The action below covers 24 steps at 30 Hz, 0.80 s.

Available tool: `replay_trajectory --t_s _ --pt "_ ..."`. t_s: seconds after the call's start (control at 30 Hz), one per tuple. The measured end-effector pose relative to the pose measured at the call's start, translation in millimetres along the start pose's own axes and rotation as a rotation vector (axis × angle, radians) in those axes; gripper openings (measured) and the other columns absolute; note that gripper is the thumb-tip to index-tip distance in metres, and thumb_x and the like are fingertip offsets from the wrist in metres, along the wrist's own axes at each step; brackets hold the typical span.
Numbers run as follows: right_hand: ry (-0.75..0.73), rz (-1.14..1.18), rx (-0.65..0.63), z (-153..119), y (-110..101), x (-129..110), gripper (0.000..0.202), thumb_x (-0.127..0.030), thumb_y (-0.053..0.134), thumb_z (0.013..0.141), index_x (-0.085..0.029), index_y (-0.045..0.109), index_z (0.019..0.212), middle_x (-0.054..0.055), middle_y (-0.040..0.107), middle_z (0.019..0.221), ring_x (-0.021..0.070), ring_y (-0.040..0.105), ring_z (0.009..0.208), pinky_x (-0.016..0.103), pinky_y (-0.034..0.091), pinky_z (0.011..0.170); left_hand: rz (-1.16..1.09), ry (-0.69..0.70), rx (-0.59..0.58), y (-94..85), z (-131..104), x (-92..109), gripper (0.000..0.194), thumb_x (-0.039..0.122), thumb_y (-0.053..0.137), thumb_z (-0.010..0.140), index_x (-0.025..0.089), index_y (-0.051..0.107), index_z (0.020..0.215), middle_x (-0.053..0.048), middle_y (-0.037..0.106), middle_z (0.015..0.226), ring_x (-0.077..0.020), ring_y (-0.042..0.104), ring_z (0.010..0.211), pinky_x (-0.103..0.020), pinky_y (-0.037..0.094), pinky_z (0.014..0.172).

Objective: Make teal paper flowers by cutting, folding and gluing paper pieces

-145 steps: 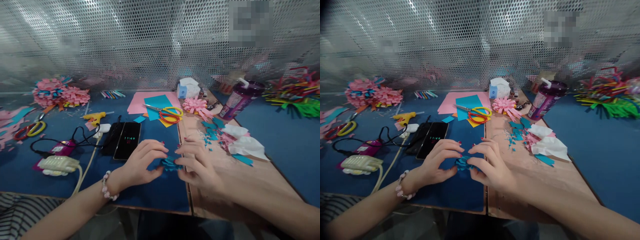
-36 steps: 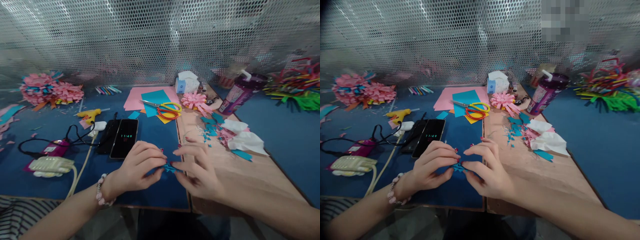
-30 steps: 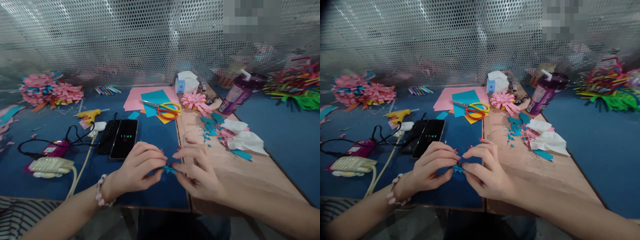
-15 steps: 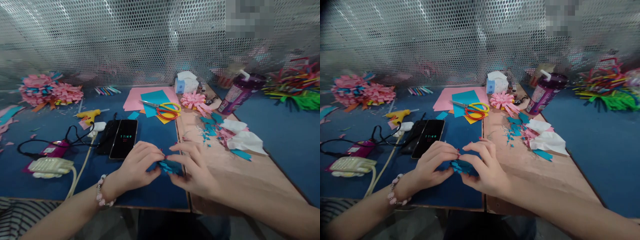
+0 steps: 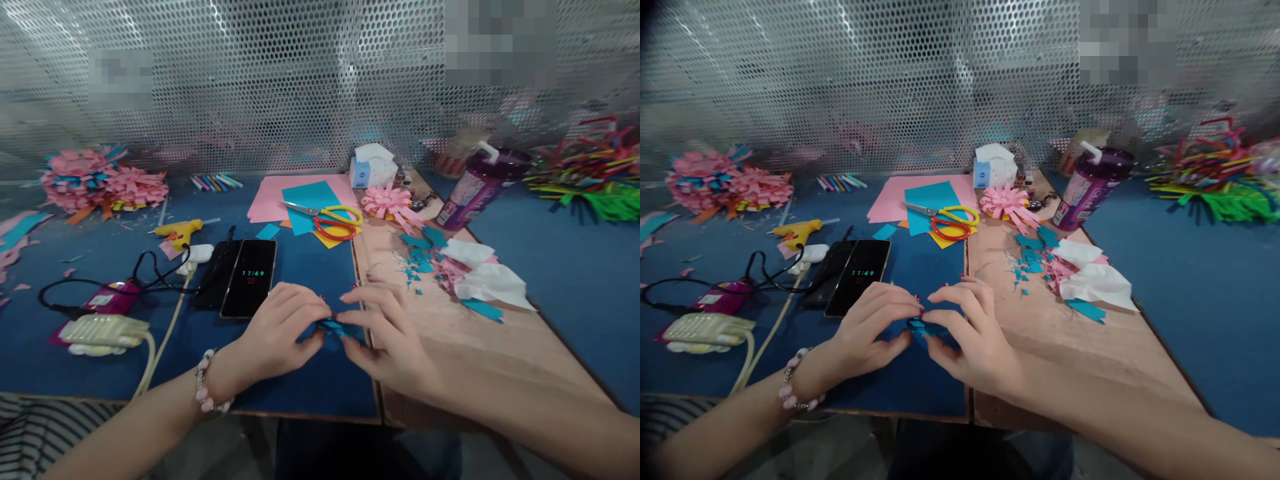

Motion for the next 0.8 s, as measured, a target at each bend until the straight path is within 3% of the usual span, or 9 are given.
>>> replay_trajectory --t_s 0.3,0.63,0.8 --pt "0.047 0.049 -0.028 0.7 -4.7 0.0 0.023 -0.005 0.063 0.078 -0.017 0.063 0.098 0.009 0.061 0.107 0.0216 0.054 0.100 0.047 0.039 0.096 -0.037 -0.064 -0.013 -2.6 1.4 1.4 0.028 0.003 0.062 0.075 0.015 0.059 0.100 -0.007 0.069 0.091 -0.0197 0.062 0.091 -0.037 0.050 0.081" --pt "0.244 0.224 -0.093 4.2 -8.0 0.6 0.014 -0.008 0.059 0.086 -0.019 0.064 0.090 0.005 0.061 0.104 0.0160 0.055 0.103 0.036 0.044 0.091 -0.156 -0.198 -0.067 -4.8 4.5 0.5 0.018 0.007 0.060 0.081 0.017 0.060 0.096 -0.005 0.068 0.089 -0.0176 0.060 0.088 -0.034 0.049 0.079" --pt "0.215 0.214 -0.054 4.8 -6.1 2.1 0.017 -0.006 0.059 0.085 -0.019 0.064 0.095 0.004 0.061 0.101 0.0153 0.055 0.100 0.034 0.045 0.088 -0.174 -0.219 -0.099 -4.1 5.5 0.1 0.022 0.012 0.063 0.080 0.017 0.060 0.100 -0.005 0.068 0.094 -0.0184 0.060 0.092 -0.036 0.049 0.082"
Point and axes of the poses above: each hand's wrist, its own z-axis towards the middle knuckle, its own y-axis out of the palm, x = y × z, the point moved 1 cm from there along z, towards the middle knuckle
